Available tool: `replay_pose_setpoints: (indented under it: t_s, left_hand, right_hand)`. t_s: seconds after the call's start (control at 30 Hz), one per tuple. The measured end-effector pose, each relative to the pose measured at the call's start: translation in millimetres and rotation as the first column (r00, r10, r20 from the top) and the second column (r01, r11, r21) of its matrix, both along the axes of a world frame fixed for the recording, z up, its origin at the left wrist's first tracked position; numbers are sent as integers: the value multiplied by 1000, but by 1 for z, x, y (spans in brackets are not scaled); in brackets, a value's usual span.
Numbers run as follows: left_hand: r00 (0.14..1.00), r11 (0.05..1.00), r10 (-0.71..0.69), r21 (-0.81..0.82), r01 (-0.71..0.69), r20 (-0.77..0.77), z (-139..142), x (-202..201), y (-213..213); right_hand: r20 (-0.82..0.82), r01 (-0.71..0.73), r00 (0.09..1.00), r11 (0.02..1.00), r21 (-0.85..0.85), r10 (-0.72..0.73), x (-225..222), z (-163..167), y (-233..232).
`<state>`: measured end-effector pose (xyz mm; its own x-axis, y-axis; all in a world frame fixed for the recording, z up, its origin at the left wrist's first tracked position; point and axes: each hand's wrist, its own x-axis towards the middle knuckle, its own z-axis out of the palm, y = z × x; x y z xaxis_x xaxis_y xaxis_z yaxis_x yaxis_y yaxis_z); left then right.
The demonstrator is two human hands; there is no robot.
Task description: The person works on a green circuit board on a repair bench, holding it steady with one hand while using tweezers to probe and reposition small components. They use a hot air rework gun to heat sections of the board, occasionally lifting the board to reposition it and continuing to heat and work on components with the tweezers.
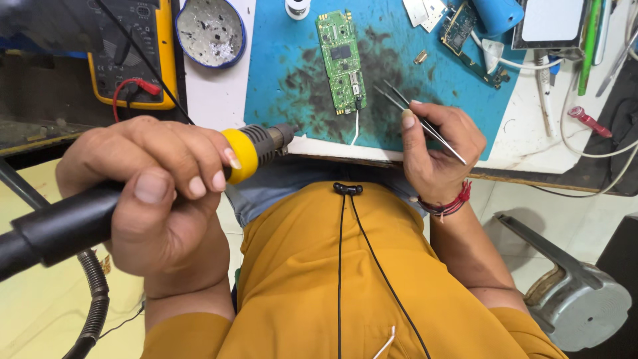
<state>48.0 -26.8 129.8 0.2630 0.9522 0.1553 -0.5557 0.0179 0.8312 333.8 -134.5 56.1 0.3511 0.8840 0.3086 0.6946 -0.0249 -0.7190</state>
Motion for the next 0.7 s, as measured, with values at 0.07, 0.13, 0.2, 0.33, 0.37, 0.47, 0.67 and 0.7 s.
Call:
replay_pose_setpoints:
  t_s: [0.07, 0.13, 0.2, 0.33, 0.37, 0.47, 0.67, 0.7]
  left_hand:
    - [1000, 1000, 2, -19, -2, -5, -1, 3, 1]
    - [1000, 1000, -2, -31, 1, -24, 0, 6, 4]
    - [999, 1000, 6, -23, -7, -49, 2, 11, 8]
    - [996, 999, 34, -29, -37, -80, 8, 19, 6]
    - [996, 998, 40, -36, -43, -84, 8, 19, 5]
    - [993, 998, 51, -26, -54, -104, 5, 15, 2]
    - [939, 925, 328, 168, -341, 100, -14, -28, 1]
    - [884, 880, 433, 129, -457, 173, -22, -42, 10]
  right_hand:
    - [-48, -41, 998, 999, 29, 42, -3, -4, 2]
    - [-85, -53, 995, 998, 17, 54, -6, -6, 3]
    - [-106, -39, 994, 999, -30, 36, -10, -7, 5]
    - [-12, -88, 996, 996, -2, 88, -11, -7, 12]
    - [-9, -93, 996, 996, 5, 93, -12, -8, 13]
    - [-11, -86, 996, 996, 18, 86, -11, -10, 15]
    - [-58, -92, 994, 994, 52, 95, -8, -15, 12]
    - [-52, -96, 994, 994, 53, 99, -8, -15, 10]
